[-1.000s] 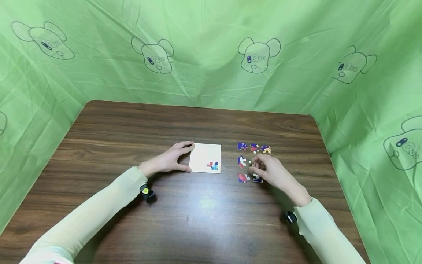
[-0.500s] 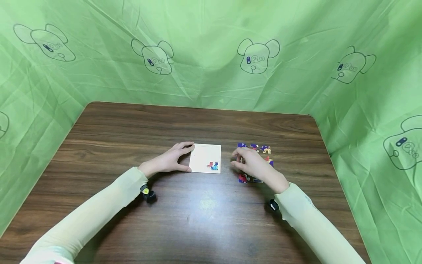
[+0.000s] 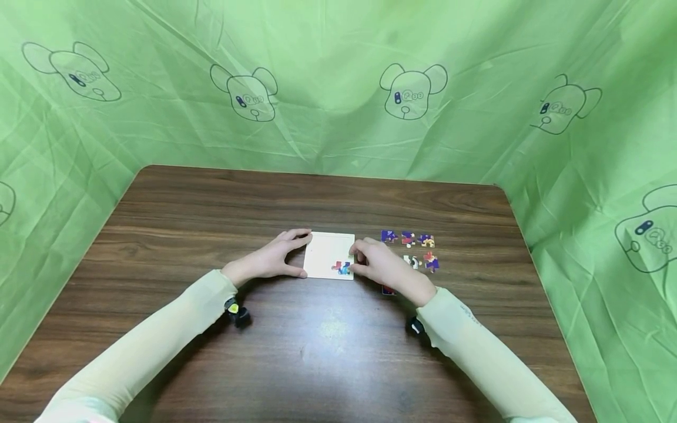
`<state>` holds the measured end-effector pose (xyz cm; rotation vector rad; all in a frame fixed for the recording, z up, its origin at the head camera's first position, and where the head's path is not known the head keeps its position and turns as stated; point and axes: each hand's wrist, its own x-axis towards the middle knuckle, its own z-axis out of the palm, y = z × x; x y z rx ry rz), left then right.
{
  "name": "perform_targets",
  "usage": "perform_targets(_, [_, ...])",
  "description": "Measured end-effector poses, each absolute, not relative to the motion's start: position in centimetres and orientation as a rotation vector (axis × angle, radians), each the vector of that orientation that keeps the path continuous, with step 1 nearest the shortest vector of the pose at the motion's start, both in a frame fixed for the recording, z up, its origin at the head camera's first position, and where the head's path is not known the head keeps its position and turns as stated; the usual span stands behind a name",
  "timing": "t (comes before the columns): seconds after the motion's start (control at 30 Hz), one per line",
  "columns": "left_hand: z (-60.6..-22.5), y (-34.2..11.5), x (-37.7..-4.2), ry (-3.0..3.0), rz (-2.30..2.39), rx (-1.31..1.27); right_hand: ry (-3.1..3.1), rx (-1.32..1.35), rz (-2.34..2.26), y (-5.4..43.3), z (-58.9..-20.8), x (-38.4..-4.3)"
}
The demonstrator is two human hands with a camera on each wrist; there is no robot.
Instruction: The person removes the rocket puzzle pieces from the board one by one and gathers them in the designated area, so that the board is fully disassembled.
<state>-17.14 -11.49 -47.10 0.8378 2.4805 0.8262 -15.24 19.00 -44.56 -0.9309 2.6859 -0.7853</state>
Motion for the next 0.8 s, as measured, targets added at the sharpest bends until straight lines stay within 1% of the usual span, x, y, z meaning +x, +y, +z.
perform_targets(0.8, [-47.1, -11.3, -16.9, 2.491, 0.84, 0.838, 2.643, -0.844, -0.665, 17.4, -44.5, -14.9])
